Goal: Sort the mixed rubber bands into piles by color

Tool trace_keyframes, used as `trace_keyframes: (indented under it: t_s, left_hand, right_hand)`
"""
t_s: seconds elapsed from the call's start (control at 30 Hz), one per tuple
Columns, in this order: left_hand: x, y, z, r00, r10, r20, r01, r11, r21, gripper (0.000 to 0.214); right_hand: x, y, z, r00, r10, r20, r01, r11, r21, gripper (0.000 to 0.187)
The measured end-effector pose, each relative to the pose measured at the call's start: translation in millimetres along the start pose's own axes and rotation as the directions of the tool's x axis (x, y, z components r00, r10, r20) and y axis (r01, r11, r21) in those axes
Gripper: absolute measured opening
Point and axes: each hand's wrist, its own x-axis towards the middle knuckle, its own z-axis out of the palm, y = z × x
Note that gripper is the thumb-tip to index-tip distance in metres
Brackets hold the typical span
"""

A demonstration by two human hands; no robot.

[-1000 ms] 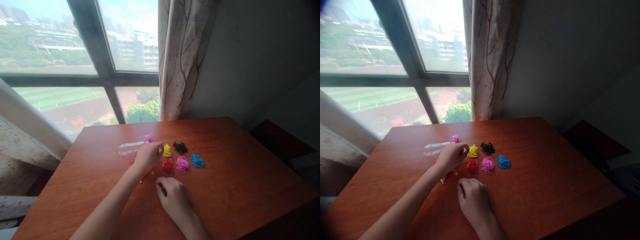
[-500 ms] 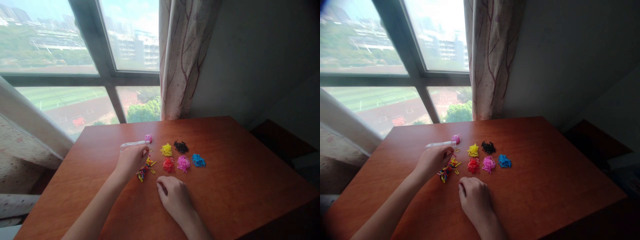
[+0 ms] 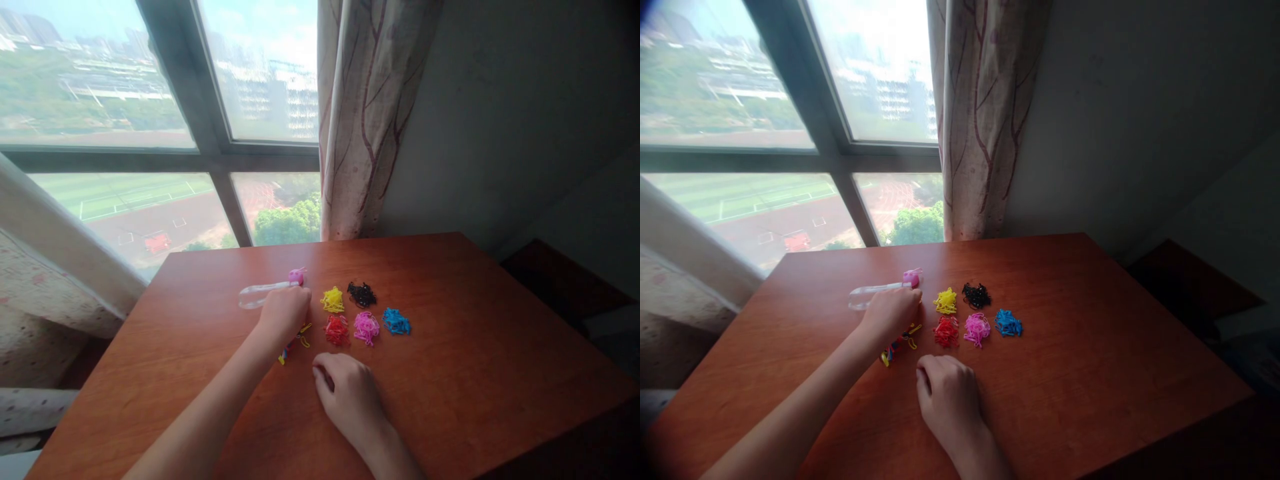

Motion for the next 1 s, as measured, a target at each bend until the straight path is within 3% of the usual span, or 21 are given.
trace_keyframes:
  t_s: [0.47,1.0]
  left_hand:
    - [8.1,18.6,-4.2,0.999,0.043,-0.026,-0.046,0.989,-0.140,0.027]
    - [8.8,15.2,-2.1,0.996,0.084,-0.031,-0.087,0.987,-0.138,0.027]
  right_hand:
    - [0.5,1.5,2.2,1.000,-0.018,-0.015,0.018,1.000,0.004,0.018]
    - [-0.5,0.3,0.5,1.000,0.001,-0.007,-0.001,0.999,0.050,0.018]
